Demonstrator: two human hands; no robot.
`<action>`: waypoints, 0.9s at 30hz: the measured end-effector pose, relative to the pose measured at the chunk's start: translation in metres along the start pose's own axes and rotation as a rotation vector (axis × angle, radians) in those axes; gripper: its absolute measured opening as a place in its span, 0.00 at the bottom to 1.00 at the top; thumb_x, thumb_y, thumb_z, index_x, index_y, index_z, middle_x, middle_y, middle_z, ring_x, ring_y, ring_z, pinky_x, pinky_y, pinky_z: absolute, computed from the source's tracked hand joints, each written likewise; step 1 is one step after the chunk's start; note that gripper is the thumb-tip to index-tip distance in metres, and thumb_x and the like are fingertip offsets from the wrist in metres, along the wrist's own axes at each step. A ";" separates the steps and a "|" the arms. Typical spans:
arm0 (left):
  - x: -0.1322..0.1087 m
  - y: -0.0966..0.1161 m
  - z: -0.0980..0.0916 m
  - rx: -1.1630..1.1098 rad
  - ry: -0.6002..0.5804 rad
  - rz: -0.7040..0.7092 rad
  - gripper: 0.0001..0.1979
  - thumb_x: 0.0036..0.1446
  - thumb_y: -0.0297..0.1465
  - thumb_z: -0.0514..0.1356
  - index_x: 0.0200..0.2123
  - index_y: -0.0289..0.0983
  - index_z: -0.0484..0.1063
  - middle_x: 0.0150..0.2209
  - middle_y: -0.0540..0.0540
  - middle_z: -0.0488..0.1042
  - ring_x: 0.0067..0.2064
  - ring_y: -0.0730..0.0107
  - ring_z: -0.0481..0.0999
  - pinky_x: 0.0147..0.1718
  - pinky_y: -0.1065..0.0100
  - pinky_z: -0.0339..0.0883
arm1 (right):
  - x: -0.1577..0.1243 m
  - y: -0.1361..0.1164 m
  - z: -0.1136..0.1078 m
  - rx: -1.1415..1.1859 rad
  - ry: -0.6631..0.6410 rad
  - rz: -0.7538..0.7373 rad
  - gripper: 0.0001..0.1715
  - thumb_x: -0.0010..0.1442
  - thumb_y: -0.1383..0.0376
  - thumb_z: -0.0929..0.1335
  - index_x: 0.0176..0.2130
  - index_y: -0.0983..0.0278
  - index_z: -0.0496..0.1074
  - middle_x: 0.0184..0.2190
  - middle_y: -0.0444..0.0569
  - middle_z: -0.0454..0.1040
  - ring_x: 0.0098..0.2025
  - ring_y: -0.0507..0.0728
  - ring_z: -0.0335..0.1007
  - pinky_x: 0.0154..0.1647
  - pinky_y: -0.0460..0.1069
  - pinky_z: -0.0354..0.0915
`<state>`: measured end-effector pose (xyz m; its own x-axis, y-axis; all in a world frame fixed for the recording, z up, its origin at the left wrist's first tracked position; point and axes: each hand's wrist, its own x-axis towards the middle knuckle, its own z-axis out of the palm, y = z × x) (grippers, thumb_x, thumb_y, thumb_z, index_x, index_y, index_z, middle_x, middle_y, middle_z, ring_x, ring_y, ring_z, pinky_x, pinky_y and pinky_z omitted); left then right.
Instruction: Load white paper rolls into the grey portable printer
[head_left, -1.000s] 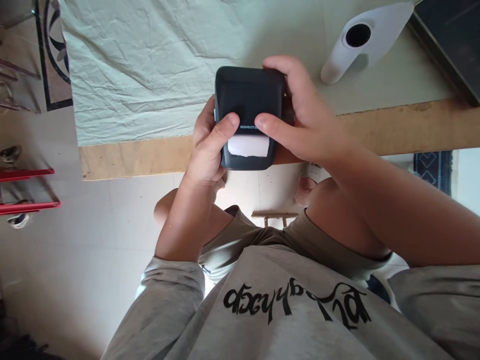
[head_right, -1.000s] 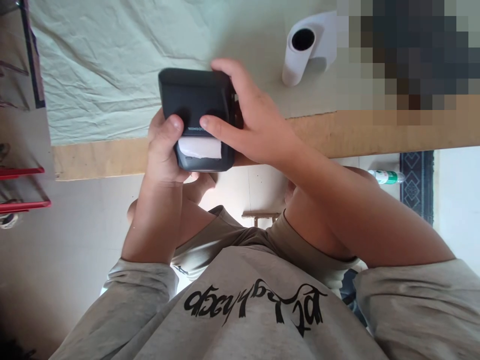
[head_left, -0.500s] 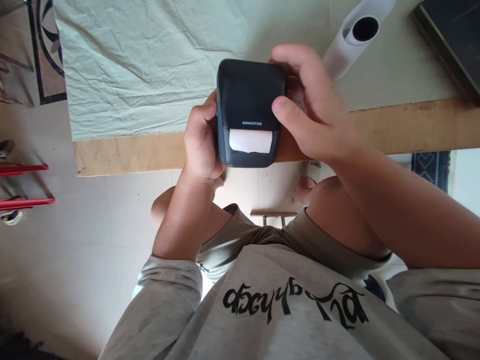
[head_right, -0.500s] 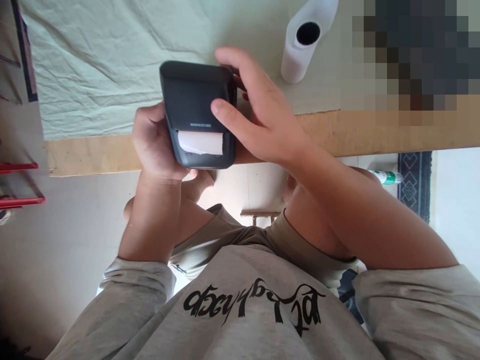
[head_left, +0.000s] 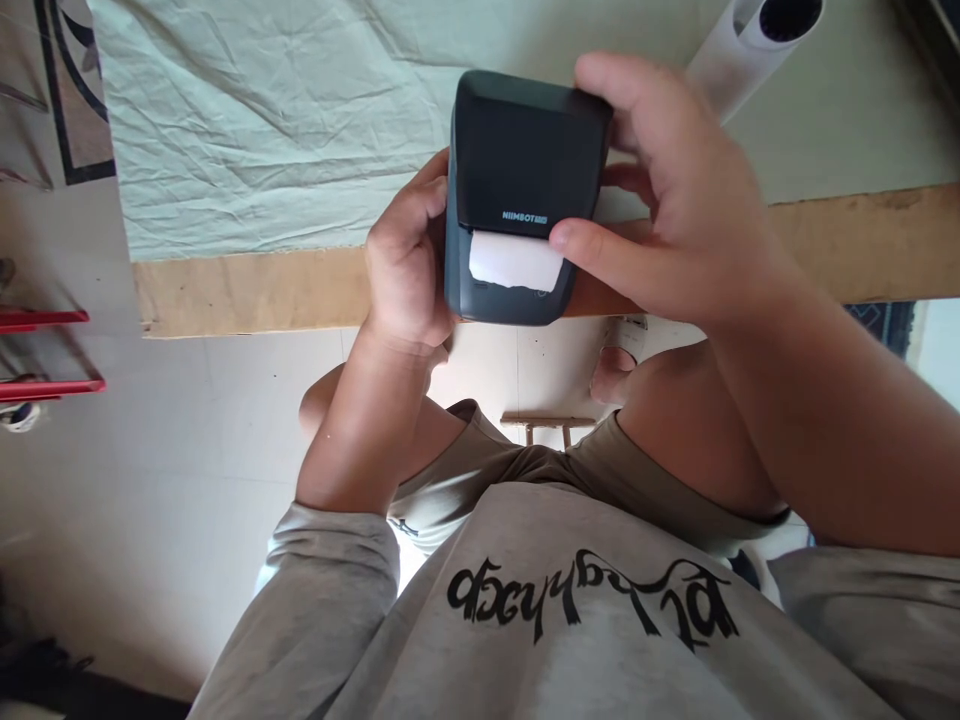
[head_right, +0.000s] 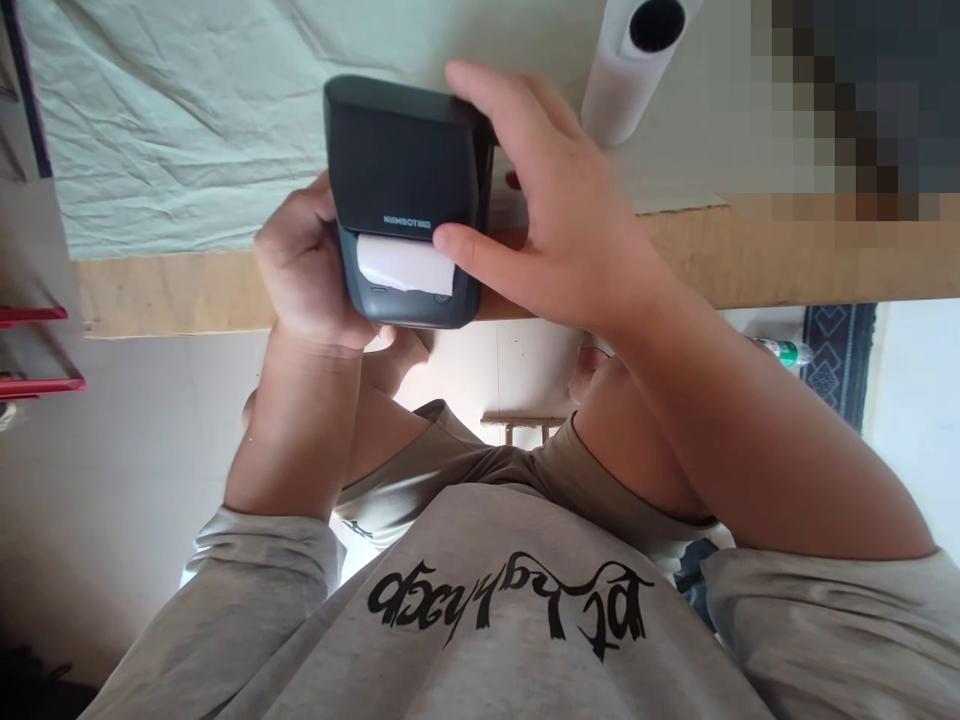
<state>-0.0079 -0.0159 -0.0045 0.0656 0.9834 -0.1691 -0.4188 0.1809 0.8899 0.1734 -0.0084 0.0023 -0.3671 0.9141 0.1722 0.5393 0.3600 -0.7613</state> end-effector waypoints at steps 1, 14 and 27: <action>0.000 0.000 0.000 -0.004 -0.012 -0.020 0.07 0.55 0.37 0.57 0.26 0.44 0.70 0.28 0.46 0.68 0.39 0.57 0.74 0.38 0.60 0.67 | 0.000 -0.001 -0.002 -0.046 0.042 -0.022 0.41 0.55 0.51 0.65 0.63 0.64 0.58 0.59 0.51 0.60 0.61 0.55 0.63 0.55 0.50 0.71; -0.003 0.002 0.000 -0.025 -0.116 -0.042 0.17 0.59 0.50 0.52 0.33 0.47 0.75 0.43 0.46 0.79 0.65 0.46 0.64 0.52 0.50 0.69 | 0.005 -0.012 -0.012 -0.217 0.190 -0.116 0.27 0.57 0.50 0.67 0.50 0.62 0.70 0.27 0.44 0.65 0.34 0.47 0.65 0.48 0.48 0.67; -0.006 0.004 -0.005 0.072 -0.030 -0.131 0.13 0.57 0.43 0.60 0.39 0.41 0.74 0.35 0.45 0.77 0.56 0.50 0.71 0.45 0.59 0.69 | 0.016 -0.024 -0.014 -0.252 0.152 -0.028 0.20 0.63 0.58 0.57 0.46 0.62 0.72 0.40 0.43 0.75 0.34 0.47 0.69 0.49 0.49 0.70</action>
<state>-0.0144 -0.0215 -0.0025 0.1425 0.9511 -0.2740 -0.3391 0.3070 0.8892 0.1655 0.0006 0.0319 -0.2769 0.9139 0.2969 0.7091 0.4028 -0.5787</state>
